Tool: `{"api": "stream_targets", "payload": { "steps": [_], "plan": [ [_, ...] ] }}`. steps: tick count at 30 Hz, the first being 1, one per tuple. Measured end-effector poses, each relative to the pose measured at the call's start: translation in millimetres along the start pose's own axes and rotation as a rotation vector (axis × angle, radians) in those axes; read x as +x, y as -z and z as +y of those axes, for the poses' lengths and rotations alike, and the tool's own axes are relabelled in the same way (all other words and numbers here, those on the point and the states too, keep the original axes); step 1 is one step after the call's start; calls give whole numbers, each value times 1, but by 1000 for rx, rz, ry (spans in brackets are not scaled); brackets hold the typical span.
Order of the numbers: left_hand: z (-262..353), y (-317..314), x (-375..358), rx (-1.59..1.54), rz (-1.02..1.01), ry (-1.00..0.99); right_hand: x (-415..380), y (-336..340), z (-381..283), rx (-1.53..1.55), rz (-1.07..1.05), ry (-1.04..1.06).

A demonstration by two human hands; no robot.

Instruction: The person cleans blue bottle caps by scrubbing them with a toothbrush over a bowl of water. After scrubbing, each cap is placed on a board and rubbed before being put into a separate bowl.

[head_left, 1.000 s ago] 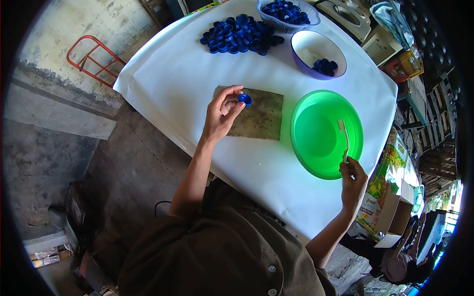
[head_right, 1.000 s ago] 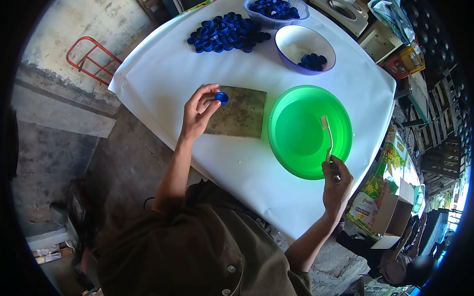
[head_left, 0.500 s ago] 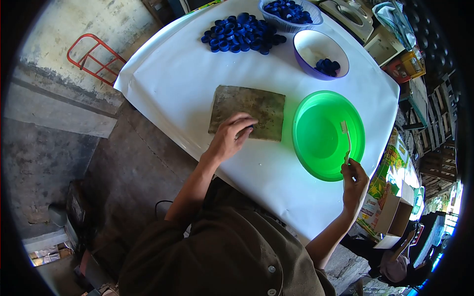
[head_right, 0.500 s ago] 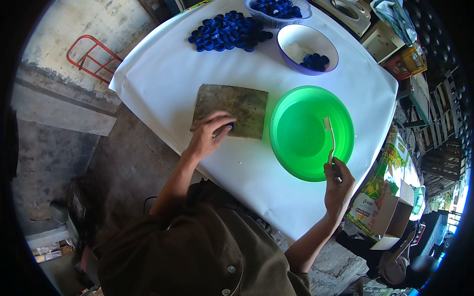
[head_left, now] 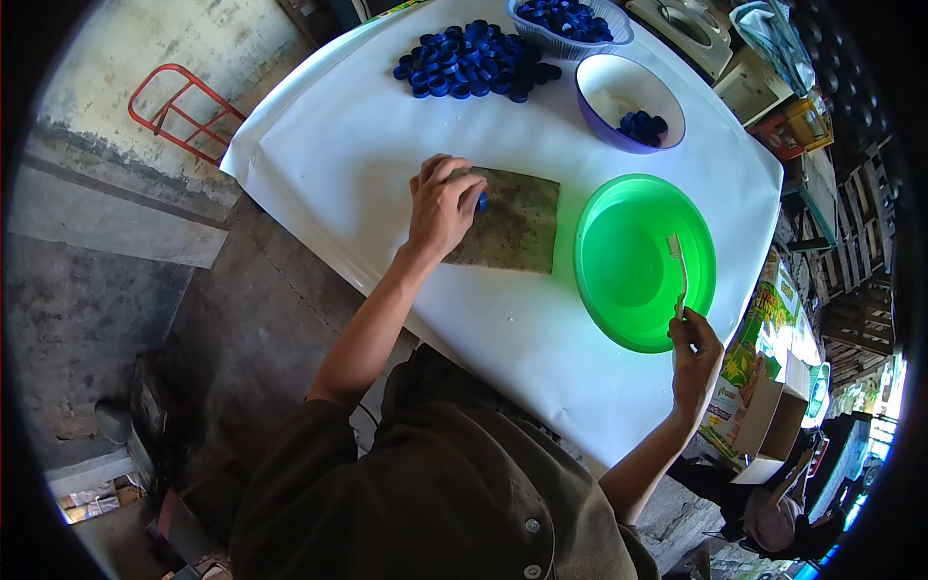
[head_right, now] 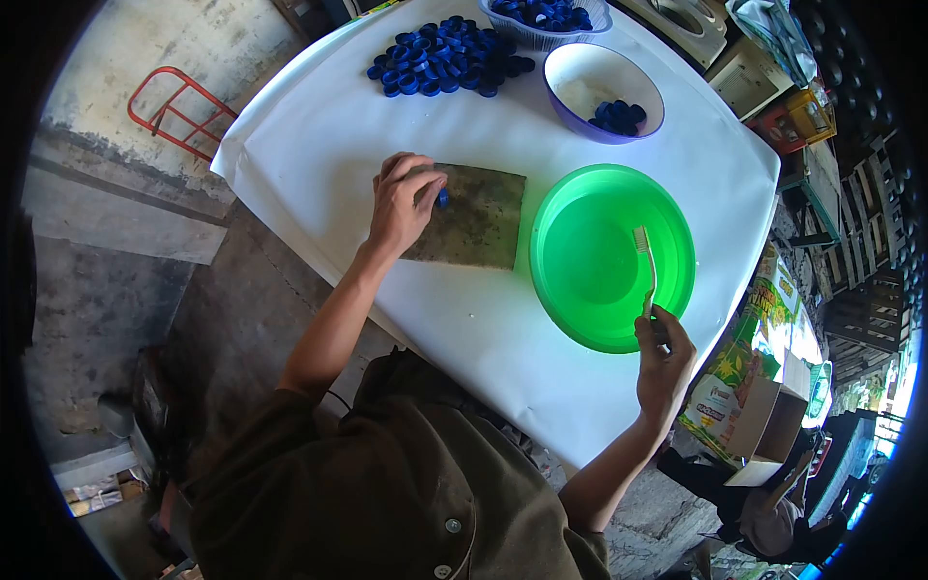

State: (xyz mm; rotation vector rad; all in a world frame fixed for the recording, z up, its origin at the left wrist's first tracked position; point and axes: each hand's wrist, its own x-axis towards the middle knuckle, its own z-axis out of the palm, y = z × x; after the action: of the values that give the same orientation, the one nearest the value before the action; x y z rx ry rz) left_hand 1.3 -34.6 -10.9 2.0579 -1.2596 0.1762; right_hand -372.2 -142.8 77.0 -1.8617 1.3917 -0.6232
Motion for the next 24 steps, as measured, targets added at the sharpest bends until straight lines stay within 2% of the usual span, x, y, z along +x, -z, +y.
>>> {"api": "stream_targets", "payload": {
  "steps": [6,8,12,15,20,23,24],
  "plan": [
    [-6,-1,13,11,-28,5,1,0,0,-4,5,21],
    [-5,2,8,-31,-103,-3,0,0,0,11,1,26],
    [15,9,-21,-64,-105,20,-1,0,0,-4,0,4],
    [30,9,-44,-124,-20,-95,-1,-1,2,10,11,17],
    [44,8,-66,-288,-8,-131,-1,0,1,-9,-8,16],
    [54,11,-64,-425,-82,50,-2,-1,1,-6,-8,17],
    [56,13,-61,-353,-78,15,-2,-2,0,-3,-7,16]
  ]
}}
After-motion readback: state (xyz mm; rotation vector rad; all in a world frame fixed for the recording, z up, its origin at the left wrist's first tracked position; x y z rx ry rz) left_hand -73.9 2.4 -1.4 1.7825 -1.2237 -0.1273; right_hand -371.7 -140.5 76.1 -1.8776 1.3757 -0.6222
